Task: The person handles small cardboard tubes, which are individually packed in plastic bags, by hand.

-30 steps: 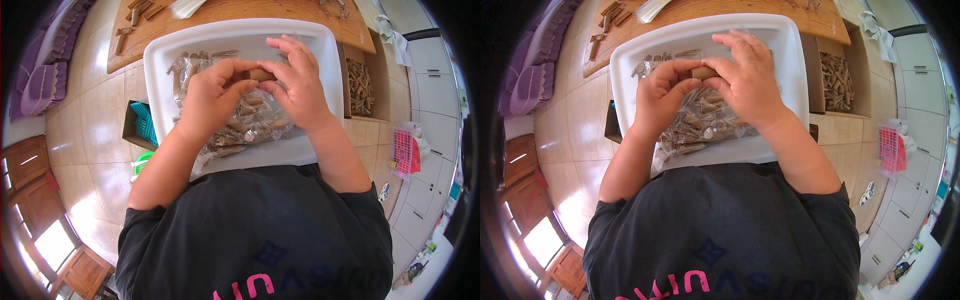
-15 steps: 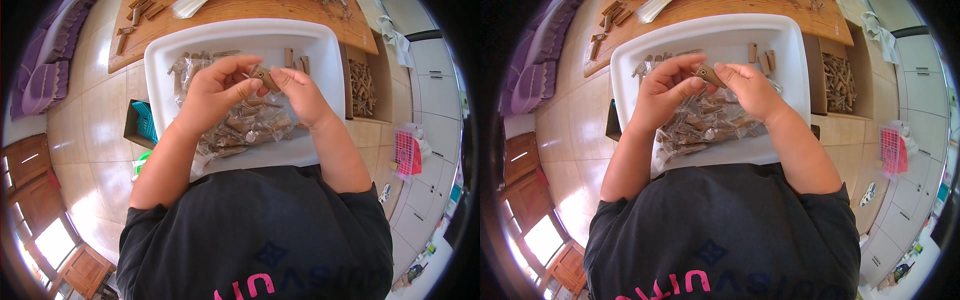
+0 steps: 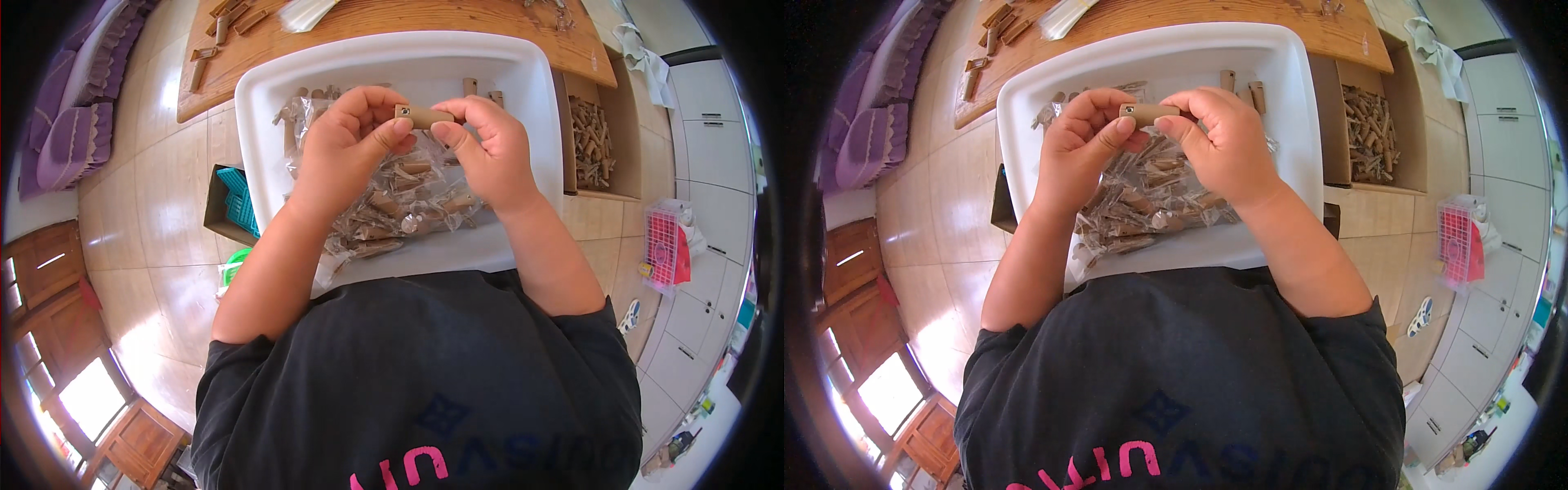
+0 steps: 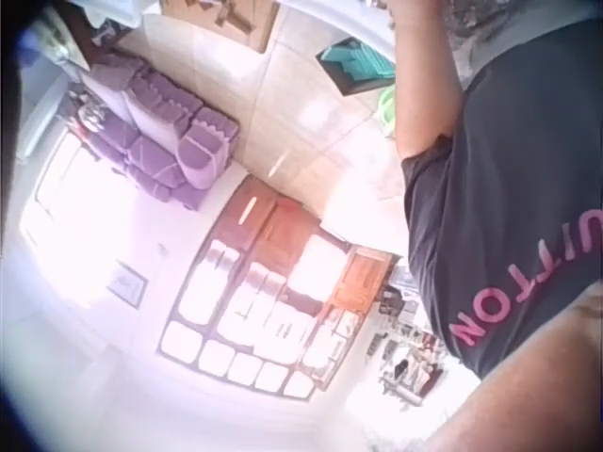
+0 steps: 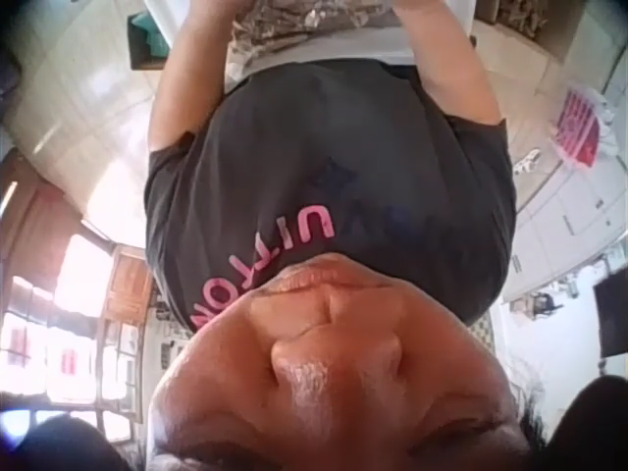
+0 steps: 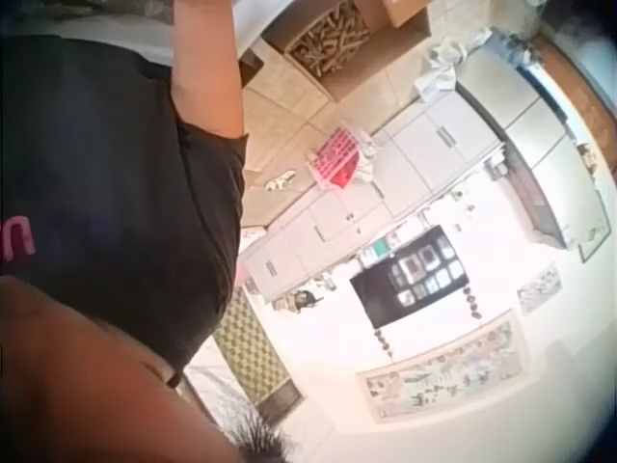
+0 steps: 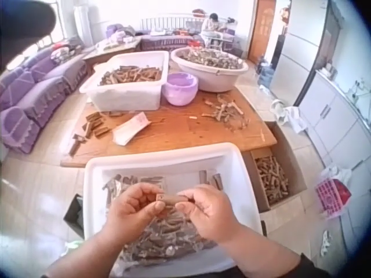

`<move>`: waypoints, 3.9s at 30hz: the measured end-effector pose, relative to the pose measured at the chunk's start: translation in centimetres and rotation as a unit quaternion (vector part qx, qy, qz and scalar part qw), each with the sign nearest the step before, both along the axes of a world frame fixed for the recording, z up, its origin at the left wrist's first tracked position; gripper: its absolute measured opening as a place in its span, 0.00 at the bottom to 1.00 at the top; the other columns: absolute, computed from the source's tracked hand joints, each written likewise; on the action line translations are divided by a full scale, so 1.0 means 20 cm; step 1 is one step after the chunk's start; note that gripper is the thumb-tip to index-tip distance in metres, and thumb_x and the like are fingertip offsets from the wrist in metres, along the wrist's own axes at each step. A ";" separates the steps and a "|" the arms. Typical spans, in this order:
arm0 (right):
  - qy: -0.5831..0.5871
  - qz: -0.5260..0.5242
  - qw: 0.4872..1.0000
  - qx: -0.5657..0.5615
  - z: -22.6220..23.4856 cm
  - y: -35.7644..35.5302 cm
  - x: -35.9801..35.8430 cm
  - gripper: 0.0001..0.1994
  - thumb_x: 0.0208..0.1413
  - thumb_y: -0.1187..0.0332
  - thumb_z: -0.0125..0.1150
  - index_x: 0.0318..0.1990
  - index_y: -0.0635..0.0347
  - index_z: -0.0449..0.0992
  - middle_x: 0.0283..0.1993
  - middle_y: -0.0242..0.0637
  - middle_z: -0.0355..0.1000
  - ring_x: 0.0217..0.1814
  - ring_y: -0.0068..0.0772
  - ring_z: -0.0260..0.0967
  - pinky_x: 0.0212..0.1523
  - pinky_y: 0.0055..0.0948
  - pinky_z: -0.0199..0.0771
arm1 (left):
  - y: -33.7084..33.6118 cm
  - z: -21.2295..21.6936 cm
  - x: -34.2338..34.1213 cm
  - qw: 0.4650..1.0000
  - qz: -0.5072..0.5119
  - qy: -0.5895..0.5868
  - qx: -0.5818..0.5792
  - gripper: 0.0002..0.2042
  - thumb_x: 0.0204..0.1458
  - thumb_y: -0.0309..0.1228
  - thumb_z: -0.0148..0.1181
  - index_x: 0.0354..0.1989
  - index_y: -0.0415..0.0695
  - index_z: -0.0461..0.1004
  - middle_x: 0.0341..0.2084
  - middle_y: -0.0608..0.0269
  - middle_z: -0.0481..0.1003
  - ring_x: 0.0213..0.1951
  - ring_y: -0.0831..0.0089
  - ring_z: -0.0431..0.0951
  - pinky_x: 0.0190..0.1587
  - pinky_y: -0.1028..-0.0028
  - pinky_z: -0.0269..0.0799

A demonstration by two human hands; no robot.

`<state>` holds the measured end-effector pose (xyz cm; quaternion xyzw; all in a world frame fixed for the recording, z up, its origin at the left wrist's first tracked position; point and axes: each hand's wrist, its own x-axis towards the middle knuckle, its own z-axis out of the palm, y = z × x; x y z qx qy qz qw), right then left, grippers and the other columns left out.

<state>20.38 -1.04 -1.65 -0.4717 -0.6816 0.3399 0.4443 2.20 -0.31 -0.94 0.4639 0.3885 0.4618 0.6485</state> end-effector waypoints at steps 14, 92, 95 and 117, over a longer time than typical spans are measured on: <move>0.237 0.054 0.927 -0.287 -0.03 0.04 0.12 0.14 0.56 0.61 0.53 0.41 0.64 0.74 0.33 0.33 0.73 0.33 0.19 0.67 0.34 0.19 0.66 | 0.06 -0.03 -0.06 0.994 0.100 0.016 -0.047 0.10 0.56 0.32 0.51 0.40 0.37 0.68 0.30 0.58 0.74 0.29 0.76 0.75 0.34 0.78 0.74; 0.293 0.033 0.911 -0.288 -0.06 0.00 0.00 0.13 0.54 0.71 0.56 0.46 0.66 0.69 0.31 0.32 0.71 0.29 0.19 0.68 0.31 0.19 0.69 | 0.01 0.06 -0.01 0.983 -0.028 0.183 -0.001 0.11 0.55 0.33 0.52 0.40 0.38 0.66 0.26 0.58 0.74 0.25 0.77 0.75 0.25 0.77 0.71; 0.288 0.019 0.916 -0.280 -0.04 -0.01 0.01 0.12 0.54 0.71 0.57 0.45 0.65 0.70 0.31 0.32 0.71 0.29 0.17 0.67 0.31 0.18 0.68 | 0.25 0.16 -0.16 0.876 0.050 0.447 0.176 0.18 0.49 0.43 0.58 0.40 0.40 0.71 0.29 0.57 0.76 0.29 0.66 0.77 0.34 0.68 0.70; 0.270 0.000 0.922 -0.278 -0.04 -0.01 -0.01 0.13 0.52 0.70 0.58 0.45 0.64 0.71 0.33 0.29 0.70 0.32 0.16 0.66 0.31 0.16 0.66 | 0.79 0.15 -0.50 0.578 0.155 0.779 0.188 0.16 0.54 0.42 0.45 0.41 0.47 0.74 0.37 0.52 0.75 0.40 0.52 0.73 0.42 0.62 0.67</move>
